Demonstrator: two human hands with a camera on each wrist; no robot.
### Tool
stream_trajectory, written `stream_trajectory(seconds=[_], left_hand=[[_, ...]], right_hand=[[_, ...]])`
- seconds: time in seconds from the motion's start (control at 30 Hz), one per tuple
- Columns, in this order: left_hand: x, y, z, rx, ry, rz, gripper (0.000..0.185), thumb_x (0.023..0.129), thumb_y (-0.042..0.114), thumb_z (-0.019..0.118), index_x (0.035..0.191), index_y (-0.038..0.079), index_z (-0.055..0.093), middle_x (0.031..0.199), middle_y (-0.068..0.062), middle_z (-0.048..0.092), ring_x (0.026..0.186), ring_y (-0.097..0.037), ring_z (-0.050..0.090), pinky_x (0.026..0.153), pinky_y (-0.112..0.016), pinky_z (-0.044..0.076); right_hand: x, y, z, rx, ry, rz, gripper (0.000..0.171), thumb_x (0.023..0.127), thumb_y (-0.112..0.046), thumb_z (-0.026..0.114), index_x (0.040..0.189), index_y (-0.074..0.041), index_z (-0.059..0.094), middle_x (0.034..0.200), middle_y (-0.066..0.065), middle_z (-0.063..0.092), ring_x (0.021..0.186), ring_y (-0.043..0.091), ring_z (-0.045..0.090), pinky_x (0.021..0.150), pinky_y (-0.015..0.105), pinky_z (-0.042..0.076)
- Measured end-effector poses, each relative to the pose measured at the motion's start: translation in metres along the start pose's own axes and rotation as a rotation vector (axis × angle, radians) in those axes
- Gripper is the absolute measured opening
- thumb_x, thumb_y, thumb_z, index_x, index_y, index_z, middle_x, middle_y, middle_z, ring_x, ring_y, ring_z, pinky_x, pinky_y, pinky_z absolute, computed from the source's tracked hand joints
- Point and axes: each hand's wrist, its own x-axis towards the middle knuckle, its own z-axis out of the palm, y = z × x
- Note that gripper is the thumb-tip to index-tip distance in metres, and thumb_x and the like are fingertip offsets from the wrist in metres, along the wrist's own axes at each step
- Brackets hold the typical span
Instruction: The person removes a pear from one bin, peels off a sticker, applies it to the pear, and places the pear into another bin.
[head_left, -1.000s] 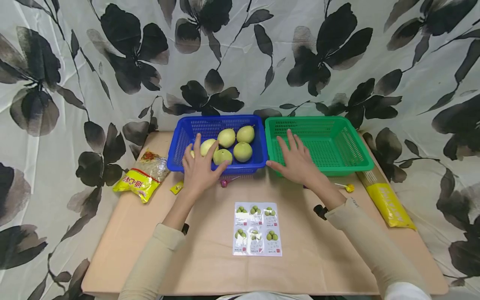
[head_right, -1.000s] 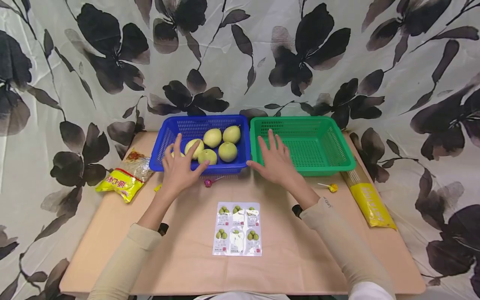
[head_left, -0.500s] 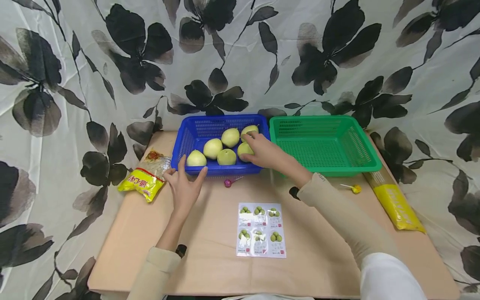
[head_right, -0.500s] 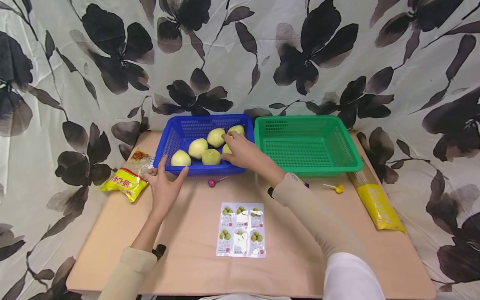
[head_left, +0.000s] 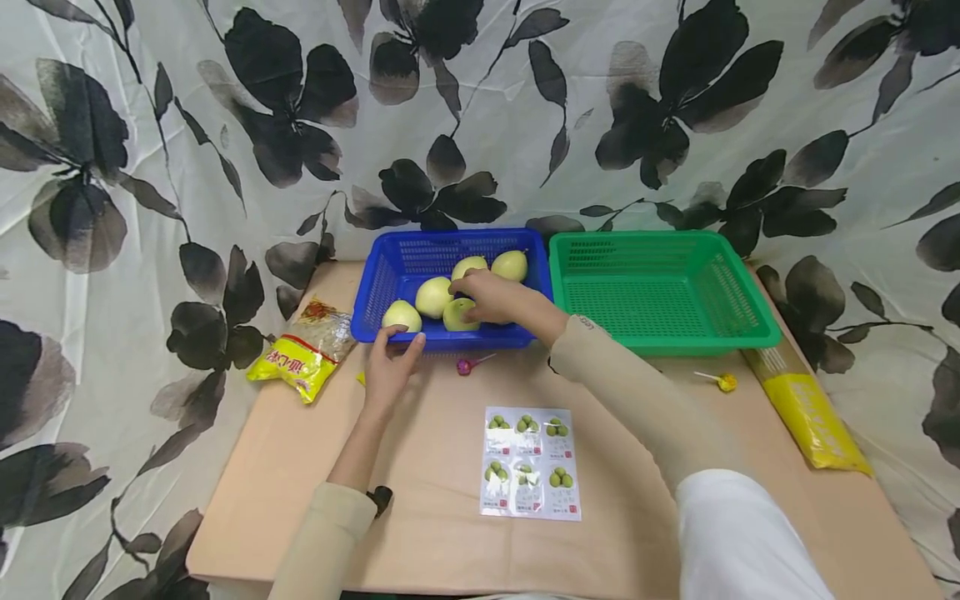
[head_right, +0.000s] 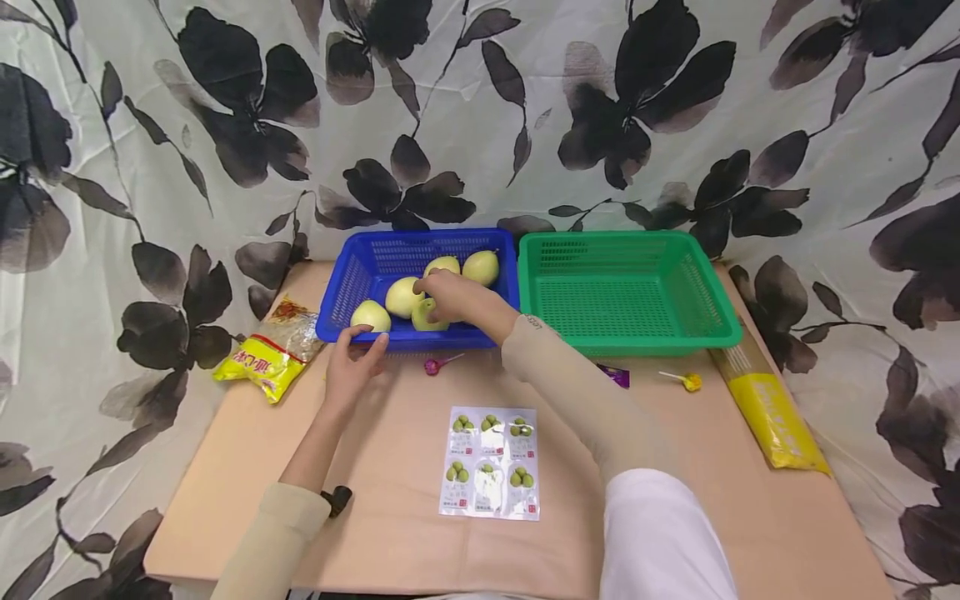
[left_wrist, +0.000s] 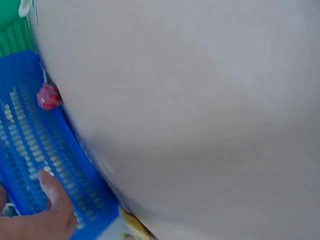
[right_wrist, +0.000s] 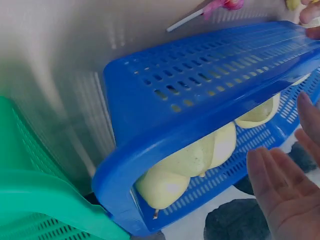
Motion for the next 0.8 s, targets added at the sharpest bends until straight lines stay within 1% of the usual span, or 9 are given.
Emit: stream_trajectory(seconds=[0.03,0.07,0.17,0.27,0.3,0.37,0.57,0.7,0.8], left_hand=[[0.002,-0.001,-0.002,-0.040,-0.009,-0.008,0.051,0.097,0.031,0.076,0.138,0.009,0.055,0.116,-0.021,0.064,0.087,-0.016,0.070,0.076,-0.036,0.064],[0.002,0.002,-0.004,-0.064,-0.024,-0.016,0.049,0.097,0.027,0.076,0.137,0.006,0.055,0.116,-0.022,0.063,0.086,-0.014,0.069,0.077,-0.037,0.064],[0.004,-0.001,-0.009,-0.065,-0.054,-0.013,0.050,0.096,0.026,0.077,0.136,0.005,0.055,0.116,-0.022,0.063,0.085,-0.009,0.067,0.080,-0.037,0.064],[0.005,-0.004,-0.012,-0.050,-0.068,0.001,0.049,0.096,0.027,0.078,0.134,0.006,0.056,0.114,-0.023,0.064,0.085,-0.012,0.069,0.083,-0.046,0.063],[0.007,-0.010,-0.011,-0.047,-0.065,0.014,0.049,0.095,0.029,0.078,0.133,0.007,0.056,0.113,-0.021,0.065,0.085,-0.012,0.069,0.081,-0.045,0.064],[0.009,-0.013,-0.010,-0.043,-0.060,0.032,0.047,0.095,0.029,0.078,0.131,0.007,0.057,0.111,-0.021,0.066,0.083,-0.012,0.070,0.079,-0.045,0.064],[0.008,-0.017,-0.009,-0.047,-0.063,0.043,0.046,0.096,0.029,0.078,0.131,0.008,0.056,0.110,-0.022,0.064,0.084,-0.022,0.070,0.077,-0.049,0.064],[0.006,-0.017,-0.009,-0.053,-0.068,0.037,0.046,0.095,0.030,0.078,0.130,0.010,0.056,0.112,-0.023,0.064,0.089,-0.033,0.071,0.078,-0.053,0.063],[0.006,-0.017,-0.011,-0.053,-0.064,0.036,0.045,0.095,0.031,0.079,0.130,0.012,0.056,0.111,-0.020,0.065,0.089,-0.032,0.071,0.079,-0.055,0.062]], right_hand=[[0.003,0.001,0.000,-0.001,-0.017,-0.005,0.056,0.096,-0.013,0.075,0.148,-0.006,0.056,0.146,0.016,0.059,0.136,0.029,0.055,0.116,0.041,0.044],[0.006,0.001,0.000,-0.003,-0.035,-0.007,0.056,0.095,-0.013,0.076,0.147,-0.007,0.057,0.147,0.015,0.059,0.137,0.028,0.054,0.117,0.041,0.043],[0.015,0.000,0.001,-0.007,-0.089,0.005,0.056,0.093,-0.008,0.077,0.146,-0.009,0.060,0.147,0.012,0.060,0.137,0.026,0.054,0.119,0.040,0.042],[0.025,0.000,0.003,-0.035,-0.137,-0.001,0.057,0.090,-0.001,0.077,0.144,-0.010,0.062,0.147,0.012,0.061,0.133,0.024,0.056,0.117,0.038,0.044],[0.028,-0.001,0.003,-0.051,-0.153,-0.007,0.058,0.089,0.000,0.077,0.144,-0.010,0.062,0.147,0.011,0.061,0.132,0.024,0.057,0.117,0.038,0.044],[0.033,-0.003,0.002,-0.083,-0.175,-0.023,0.059,0.087,0.002,0.078,0.143,-0.011,0.063,0.147,0.011,0.061,0.133,0.024,0.058,0.115,0.039,0.046],[0.044,-0.014,-0.001,-0.150,-0.243,-0.012,0.060,0.087,-0.007,0.084,0.143,-0.013,0.063,0.150,0.010,0.060,0.135,0.026,0.057,0.112,0.041,0.049],[0.056,-0.020,0.004,-0.222,-0.287,-0.010,0.054,0.087,-0.018,0.086,0.137,-0.012,0.068,0.140,0.008,0.066,0.124,0.023,0.062,0.108,0.041,0.052],[0.063,-0.024,0.010,-0.276,-0.303,-0.013,0.044,0.087,-0.019,0.086,0.128,-0.011,0.071,0.126,0.006,0.069,0.106,0.020,0.061,0.097,0.039,0.055]])
